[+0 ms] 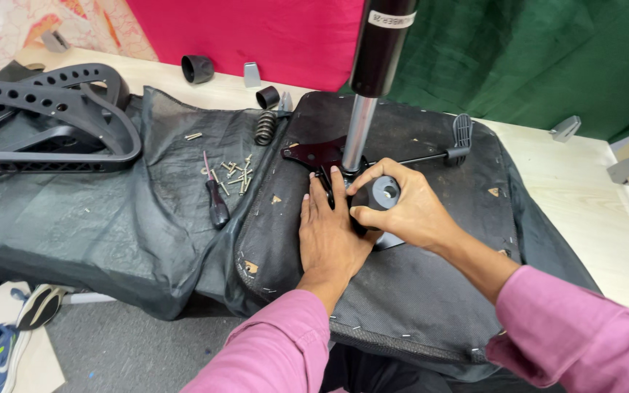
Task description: The person assembles a chair by inserting and tightening screws into the base, attaching a central column, and fitting a plastic frame around the base. The person uses a screwdriver to secure components and aligns parts by hand.
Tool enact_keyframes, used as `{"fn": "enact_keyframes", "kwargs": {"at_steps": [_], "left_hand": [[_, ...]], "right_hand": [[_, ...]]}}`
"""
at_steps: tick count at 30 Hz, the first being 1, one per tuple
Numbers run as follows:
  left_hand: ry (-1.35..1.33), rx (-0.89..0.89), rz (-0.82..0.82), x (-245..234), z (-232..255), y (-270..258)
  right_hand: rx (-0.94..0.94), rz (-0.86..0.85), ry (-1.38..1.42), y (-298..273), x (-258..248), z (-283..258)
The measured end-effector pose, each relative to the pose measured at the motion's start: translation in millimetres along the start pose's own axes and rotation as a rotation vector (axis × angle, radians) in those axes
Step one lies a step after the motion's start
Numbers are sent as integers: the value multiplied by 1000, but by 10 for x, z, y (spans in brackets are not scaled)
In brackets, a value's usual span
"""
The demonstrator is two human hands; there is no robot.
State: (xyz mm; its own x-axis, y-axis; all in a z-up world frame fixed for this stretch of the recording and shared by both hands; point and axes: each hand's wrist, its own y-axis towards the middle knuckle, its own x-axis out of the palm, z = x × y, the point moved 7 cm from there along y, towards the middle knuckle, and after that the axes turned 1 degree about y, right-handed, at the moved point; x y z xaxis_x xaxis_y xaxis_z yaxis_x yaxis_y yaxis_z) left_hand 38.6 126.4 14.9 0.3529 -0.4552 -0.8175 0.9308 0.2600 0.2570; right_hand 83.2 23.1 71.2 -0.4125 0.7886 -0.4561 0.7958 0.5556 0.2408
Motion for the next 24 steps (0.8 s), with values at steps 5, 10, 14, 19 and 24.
{"fn": "enact_keyframes", "kwargs": {"at_steps": [5,10,14,19,24], "left_hand": [[-16,3,35,2,-23,6],[-52,36,42,8,-39,-15],[-67,72,-3,22,-76,-14],[-43,94,-76,44,-120,-21],[19,88,-129,109,-161,-39]], "right_hand": [[69,152,-5,-68,14,49],[51,244,-18,-130,6,26],[17,354,-147,-195,23,-58],[157,509,-109,-308,99,-48],[122,683,-148,-406,154,-113]]}}
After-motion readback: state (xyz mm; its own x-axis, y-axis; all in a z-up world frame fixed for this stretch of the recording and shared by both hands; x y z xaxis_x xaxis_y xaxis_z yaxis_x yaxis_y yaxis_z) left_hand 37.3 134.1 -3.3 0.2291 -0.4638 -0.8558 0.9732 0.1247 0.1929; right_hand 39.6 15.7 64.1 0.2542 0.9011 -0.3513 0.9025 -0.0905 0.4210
